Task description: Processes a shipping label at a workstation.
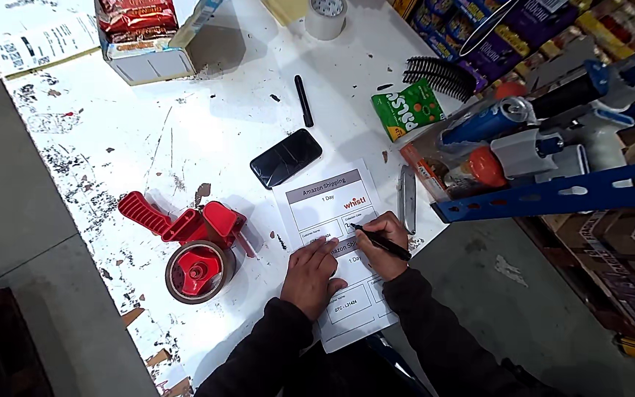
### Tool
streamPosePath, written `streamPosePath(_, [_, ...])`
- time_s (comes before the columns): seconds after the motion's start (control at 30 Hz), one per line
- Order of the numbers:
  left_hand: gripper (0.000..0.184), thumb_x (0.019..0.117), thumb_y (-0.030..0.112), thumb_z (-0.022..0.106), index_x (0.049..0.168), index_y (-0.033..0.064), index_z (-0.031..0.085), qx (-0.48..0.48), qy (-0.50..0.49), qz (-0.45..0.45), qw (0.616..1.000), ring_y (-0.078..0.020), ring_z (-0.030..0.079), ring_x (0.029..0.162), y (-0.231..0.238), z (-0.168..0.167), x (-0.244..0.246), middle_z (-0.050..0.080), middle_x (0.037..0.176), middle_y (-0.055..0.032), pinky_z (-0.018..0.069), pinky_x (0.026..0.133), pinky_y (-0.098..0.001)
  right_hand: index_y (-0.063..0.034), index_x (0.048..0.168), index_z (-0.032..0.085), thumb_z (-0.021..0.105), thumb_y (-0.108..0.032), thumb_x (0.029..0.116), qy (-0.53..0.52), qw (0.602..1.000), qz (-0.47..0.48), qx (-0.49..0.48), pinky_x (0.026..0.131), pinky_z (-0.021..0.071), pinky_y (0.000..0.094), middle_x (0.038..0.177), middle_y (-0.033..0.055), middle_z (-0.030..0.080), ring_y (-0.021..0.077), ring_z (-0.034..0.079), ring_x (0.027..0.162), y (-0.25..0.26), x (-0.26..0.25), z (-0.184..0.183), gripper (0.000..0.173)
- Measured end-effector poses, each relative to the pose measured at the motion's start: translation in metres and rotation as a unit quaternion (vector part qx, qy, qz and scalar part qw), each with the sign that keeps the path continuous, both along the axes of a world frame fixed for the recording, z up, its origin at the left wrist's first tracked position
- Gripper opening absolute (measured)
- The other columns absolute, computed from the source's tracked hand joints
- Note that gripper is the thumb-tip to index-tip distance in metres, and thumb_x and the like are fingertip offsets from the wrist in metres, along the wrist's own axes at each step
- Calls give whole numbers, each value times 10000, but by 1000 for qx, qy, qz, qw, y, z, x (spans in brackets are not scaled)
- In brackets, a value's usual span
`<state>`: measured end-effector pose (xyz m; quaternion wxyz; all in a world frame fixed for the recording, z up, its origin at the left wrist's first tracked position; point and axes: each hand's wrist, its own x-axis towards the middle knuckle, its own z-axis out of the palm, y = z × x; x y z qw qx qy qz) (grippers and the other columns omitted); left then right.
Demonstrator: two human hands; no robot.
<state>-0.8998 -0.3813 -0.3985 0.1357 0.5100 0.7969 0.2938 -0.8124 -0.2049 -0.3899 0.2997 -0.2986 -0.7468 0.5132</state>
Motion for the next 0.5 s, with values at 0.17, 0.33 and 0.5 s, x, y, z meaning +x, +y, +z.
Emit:
streamPosePath(0.17, [345, 919, 478, 698, 875, 137, 677, -1, -2, -1, 1000, -186, 499, 1414, 0, 1, 0, 598, 1464, 46, 436, 1105, -506, -130, 839, 651, 750, -85, 767, -12, 1000, 18, 17, 564, 515, 195, 887, -8, 594, 69, 586, 704, 0, -2, 0, 131])
streamPosePath(0.33, [347, 926, 486, 686, 882, 142, 677, -2, 8, -2, 1000, -183, 490, 1421, 0, -1, 1, 590, 1472, 47, 434, 1105, -501, -118, 859, 671, 756, -88, 775, -17, 999, 26, 27, 569, 516, 200, 906, -2, 606, 74, 589, 711, 0, -2, -1, 123])
streamPosePath(0.5, [357, 933, 493, 674, 880, 139, 679, -6, 8, -5, 1000, -180, 487, 1423, 0, 0, 1, 588, 1476, 46, 430, 1109, -503, -122, 854, 661, 746, -99, 770, -34, 998, 19, 46, 552, 505, 195, 899, -2, 598, 67, 580, 698, -1, -2, -1, 121])
